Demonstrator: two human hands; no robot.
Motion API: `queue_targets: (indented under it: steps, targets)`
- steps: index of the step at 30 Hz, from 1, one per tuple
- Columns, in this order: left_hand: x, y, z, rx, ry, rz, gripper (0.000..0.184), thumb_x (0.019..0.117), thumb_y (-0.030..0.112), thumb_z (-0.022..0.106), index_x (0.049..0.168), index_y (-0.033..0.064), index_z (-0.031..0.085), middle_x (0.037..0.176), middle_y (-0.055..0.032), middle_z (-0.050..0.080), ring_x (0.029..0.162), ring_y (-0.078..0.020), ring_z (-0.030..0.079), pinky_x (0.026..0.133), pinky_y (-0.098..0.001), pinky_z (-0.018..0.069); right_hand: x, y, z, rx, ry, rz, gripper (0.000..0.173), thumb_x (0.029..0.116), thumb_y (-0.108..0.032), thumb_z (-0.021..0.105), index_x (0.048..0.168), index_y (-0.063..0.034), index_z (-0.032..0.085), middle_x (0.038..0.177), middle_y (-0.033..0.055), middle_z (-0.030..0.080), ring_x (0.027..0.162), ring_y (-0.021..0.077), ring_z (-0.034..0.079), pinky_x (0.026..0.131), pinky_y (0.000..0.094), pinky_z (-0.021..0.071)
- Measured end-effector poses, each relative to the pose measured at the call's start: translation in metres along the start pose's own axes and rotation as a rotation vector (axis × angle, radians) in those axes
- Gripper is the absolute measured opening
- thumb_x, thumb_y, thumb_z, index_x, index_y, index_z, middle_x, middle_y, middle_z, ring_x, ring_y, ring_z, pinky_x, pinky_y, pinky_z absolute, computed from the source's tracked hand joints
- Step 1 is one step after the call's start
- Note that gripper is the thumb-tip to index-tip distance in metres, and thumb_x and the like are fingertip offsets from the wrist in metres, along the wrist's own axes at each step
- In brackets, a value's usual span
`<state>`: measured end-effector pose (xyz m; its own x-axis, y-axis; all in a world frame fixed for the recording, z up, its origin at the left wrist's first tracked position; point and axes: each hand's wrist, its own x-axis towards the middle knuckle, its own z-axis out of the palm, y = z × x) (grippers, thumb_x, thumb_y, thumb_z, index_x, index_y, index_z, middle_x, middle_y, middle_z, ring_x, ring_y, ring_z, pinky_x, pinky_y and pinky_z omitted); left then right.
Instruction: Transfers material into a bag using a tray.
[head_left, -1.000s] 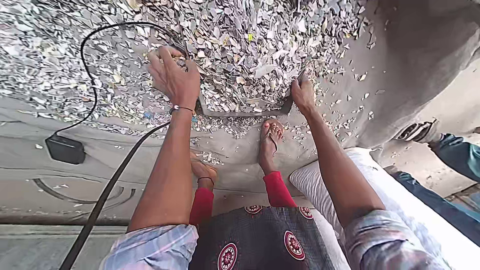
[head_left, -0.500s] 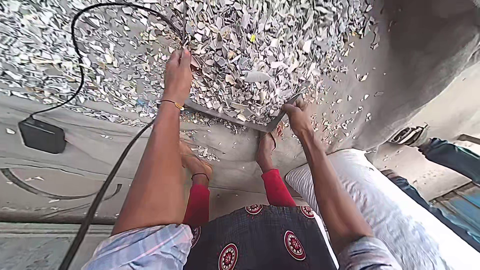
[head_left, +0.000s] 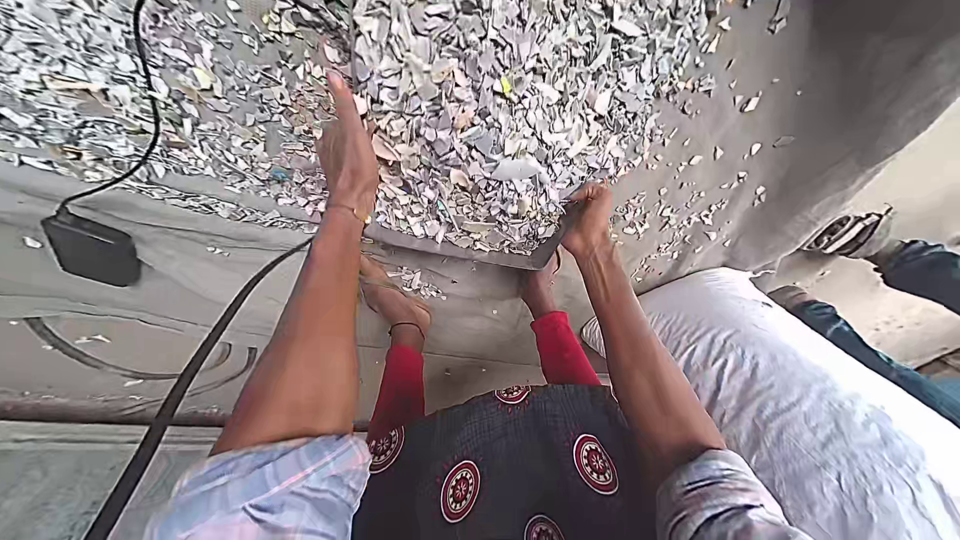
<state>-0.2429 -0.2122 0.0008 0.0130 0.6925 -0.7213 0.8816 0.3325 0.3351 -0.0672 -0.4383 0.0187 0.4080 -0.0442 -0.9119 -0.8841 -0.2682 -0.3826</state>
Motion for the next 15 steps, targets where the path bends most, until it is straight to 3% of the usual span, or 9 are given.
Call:
queue_targets:
  steps: [1,3,6,8,10,12,14,15]
  targets:
    - [-0.015,-0.012,0.0,-0.042,0.033,0.017,0.095,0.1044,0.065,0.005,0.131,-0.009,0.058,0.138,-0.0291,0.056,0.139,-0.0357,0.047,0.112,-0.0577,0.0357,-0.027,-0.003,-0.007,-0.087,-0.004,0.006,0.006,0.0916,-0.009,0.044,0.09,-0.0146,0.047,0.075,-0.001,0.05,0.065,0.0079,0.052,0.059,0.0275,0.0473]
    - [-0.051,-0.031,-0.012,-0.148,0.072,0.078,0.089,0.1052,0.063,0.007,0.139,-0.0054,0.053,0.141,-0.0261,0.055,0.138,-0.0316,0.049,0.114,-0.0552,0.0378,-0.055,0.006,-0.032,-0.06,-0.045,-0.033,0.014,0.0904,-0.008,0.04,0.099,-0.0131,0.05,0.085,0.0001,0.058,0.075,0.009,0.059,0.067,0.0319,0.0532]
    - [-0.103,-0.042,-0.042,-0.337,-0.039,0.115,0.086,0.1028,0.068,0.008,0.16,0.0074,0.027,0.164,-0.0148,0.032,0.152,-0.0242,0.03,0.123,-0.0505,0.027,-0.072,0.015,-0.063,0.139,-0.065,-0.086,0.018,0.08,-0.002,0.041,0.083,-0.0141,0.054,0.073,0.0009,0.065,0.069,0.0124,0.065,0.064,0.0361,0.0562]
    - [-0.12,-0.029,-0.056,-0.345,-0.039,0.121,0.087,0.1022,0.069,0.011,0.155,0.0034,0.035,0.161,-0.0168,0.037,0.15,-0.0233,0.033,0.121,-0.0486,0.0303,-0.093,0.01,-0.07,0.208,-0.101,-0.107,0.017,0.0764,-0.002,0.042,0.075,-0.0149,0.053,0.068,0.0007,0.065,0.066,0.0121,0.066,0.063,0.0349,0.0563]
    - [-0.123,-0.005,-0.07,-0.262,0.003,0.16,0.09,0.1016,0.069,0.014,0.143,-0.0027,0.048,0.145,-0.0231,0.051,0.14,-0.0267,0.046,0.115,-0.0502,0.037,-0.109,-0.004,-0.063,0.242,-0.119,-0.136,0.015,0.0736,-0.002,0.043,0.071,-0.0149,0.051,0.064,0.0004,0.063,0.062,0.011,0.064,0.059,0.0327,0.0557]
    - [-0.129,0.017,-0.088,-0.198,0.001,0.24,0.085,0.1024,0.063,0.017,0.137,-0.0063,0.052,0.137,-0.0251,0.056,0.136,-0.0257,0.049,0.114,-0.0466,0.0372,-0.125,-0.01,-0.061,0.29,-0.125,-0.169,0.014,0.0705,-0.002,0.045,0.069,-0.0152,0.051,0.063,-0.0001,0.063,0.061,0.0103,0.064,0.058,0.0319,0.0556]
    - [-0.151,0.031,-0.111,-0.168,-0.013,0.301,0.078,0.1039,0.056,0.019,0.135,-0.0071,0.053,0.136,-0.023,0.056,0.134,-0.0211,0.049,0.114,-0.042,0.0375,-0.155,-0.007,-0.068,0.337,-0.106,-0.174,0.015,0.0698,-0.001,0.046,0.069,-0.0155,0.051,0.064,-0.0004,0.063,0.062,0.0099,0.064,0.059,0.0317,0.0553]
    - [-0.164,0.041,-0.124,-0.162,-0.039,0.337,0.077,0.1047,0.053,0.019,0.138,-0.0085,0.051,0.143,-0.0241,0.052,0.138,-0.0206,0.046,0.117,-0.0405,0.0345,-0.174,-0.006,-0.07,0.367,-0.097,-0.175,0.016,0.0699,-0.001,0.046,0.071,-0.015,0.053,0.066,-0.0004,0.064,0.064,0.0097,0.065,0.06,0.0317,0.0564]
